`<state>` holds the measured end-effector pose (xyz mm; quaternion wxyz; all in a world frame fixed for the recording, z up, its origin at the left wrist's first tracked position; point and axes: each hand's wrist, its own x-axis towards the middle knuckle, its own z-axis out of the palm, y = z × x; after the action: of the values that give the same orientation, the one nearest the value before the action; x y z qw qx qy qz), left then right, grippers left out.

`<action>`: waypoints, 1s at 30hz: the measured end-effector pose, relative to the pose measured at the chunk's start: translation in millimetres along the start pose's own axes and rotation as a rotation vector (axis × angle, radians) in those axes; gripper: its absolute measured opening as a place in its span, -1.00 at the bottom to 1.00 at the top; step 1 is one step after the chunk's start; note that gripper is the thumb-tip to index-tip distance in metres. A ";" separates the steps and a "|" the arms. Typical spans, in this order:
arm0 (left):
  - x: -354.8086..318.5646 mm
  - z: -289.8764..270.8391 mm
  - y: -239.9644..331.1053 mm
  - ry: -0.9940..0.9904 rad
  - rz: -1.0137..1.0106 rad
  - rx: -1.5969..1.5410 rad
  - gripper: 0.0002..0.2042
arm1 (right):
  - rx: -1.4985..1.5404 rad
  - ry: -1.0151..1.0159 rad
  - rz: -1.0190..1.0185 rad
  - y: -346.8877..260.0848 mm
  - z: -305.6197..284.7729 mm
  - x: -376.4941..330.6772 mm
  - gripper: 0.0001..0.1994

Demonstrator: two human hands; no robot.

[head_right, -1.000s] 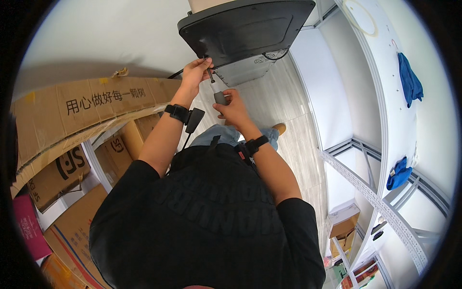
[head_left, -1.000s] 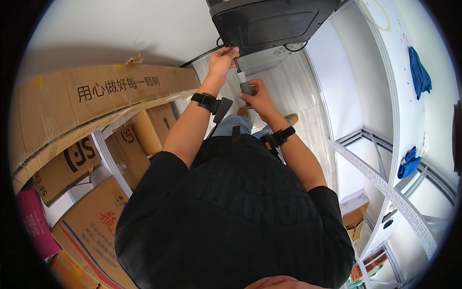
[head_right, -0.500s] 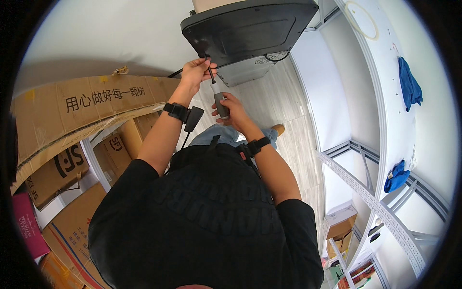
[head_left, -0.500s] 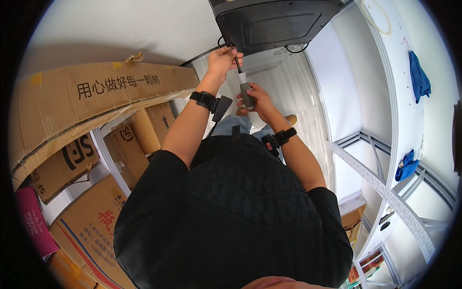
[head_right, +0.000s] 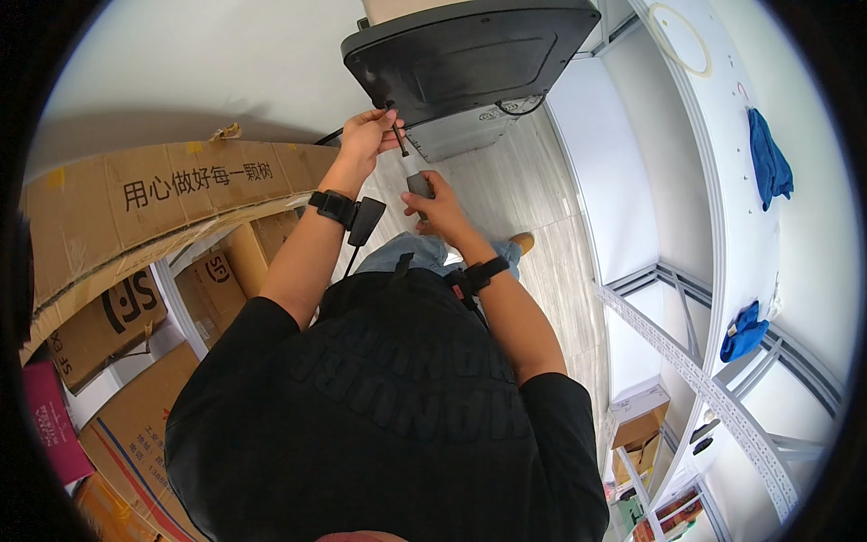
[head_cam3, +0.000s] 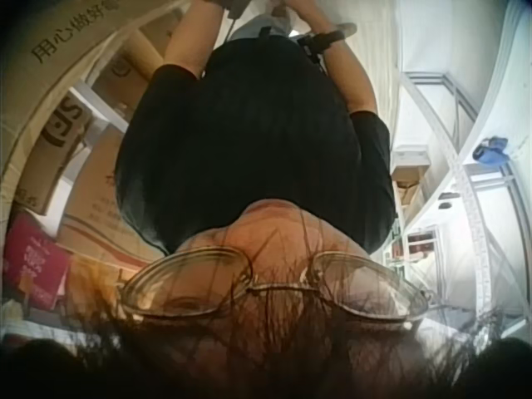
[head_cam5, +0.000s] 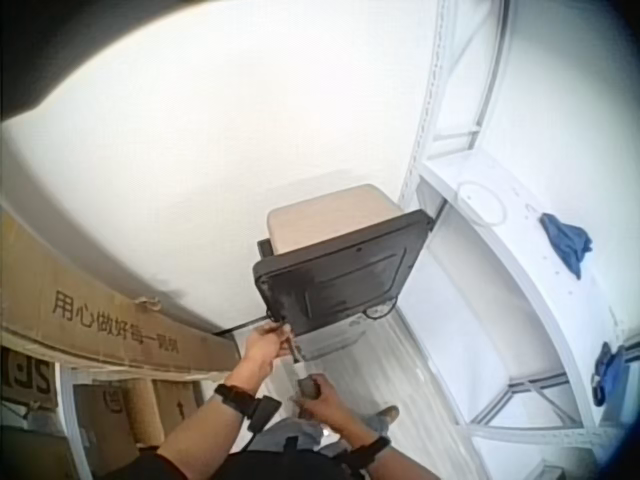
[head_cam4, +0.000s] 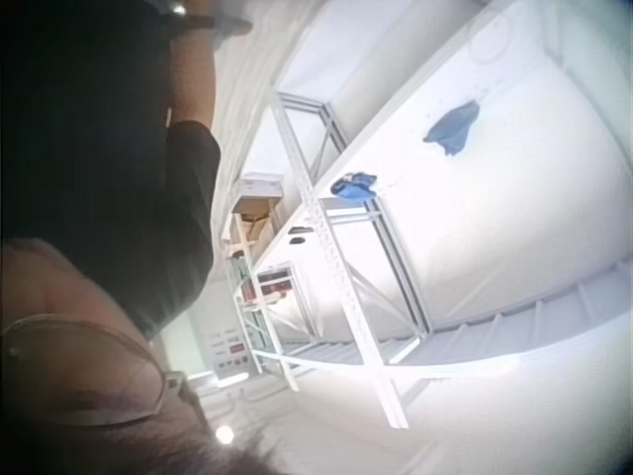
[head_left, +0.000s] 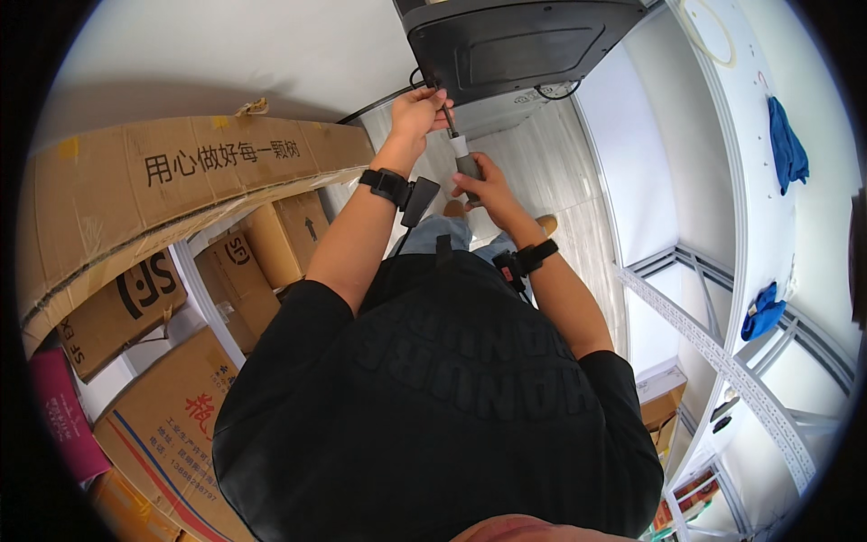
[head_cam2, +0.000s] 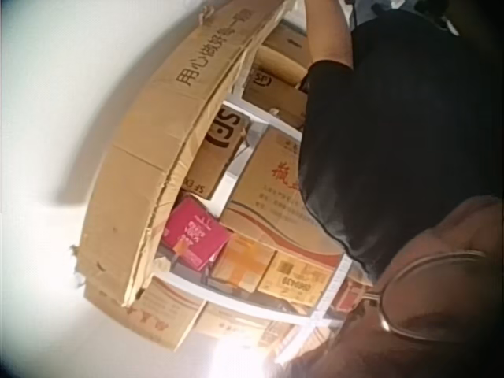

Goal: The person uses a screwdriver to remove multiple screws from the back and sides of a wall-mounted electronic device. They then detach the back cover, exposing the internal components, and continue unscrewing parts from the interior.

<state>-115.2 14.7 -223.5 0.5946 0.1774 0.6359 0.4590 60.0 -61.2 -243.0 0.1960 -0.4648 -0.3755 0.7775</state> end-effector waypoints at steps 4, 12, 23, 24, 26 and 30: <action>-2.0 0.1 1.0 -0.023 0.004 -0.006 -0.82 | 0.317 -0.126 0.057 -3.1 -8.4 -1.9 -0.59; -5.9 1.4 -0.1 -0.035 0.006 -0.038 -0.81 | 0.089 -0.026 -0.040 7.7 -8.8 -1.6 -0.56; -17.6 -1.5 0.5 -0.129 -0.014 -0.132 -0.75 | 0.139 0.025 -0.029 8.7 -16.5 -18.7 -0.58; -21.3 2.7 0.1 -0.135 -0.005 -0.130 -0.74 | 0.126 0.021 -0.042 8.4 -22.1 -22.0 -0.59; -31.8 11.5 -2.3 -0.147 0.008 -0.124 -0.74 | 0.107 0.014 -0.066 10.5 -35.5 -31.7 -0.61; -41.0 39.8 -20.1 -0.171 0.061 -0.071 -0.74 | 0.109 0.048 -0.051 10.3 -66.3 -64.9 -0.64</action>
<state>-62.7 -12.4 -210.0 0.6382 0.2140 0.5603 0.4826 150.0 -83.7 -232.4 0.2495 -0.4624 -0.3395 0.7802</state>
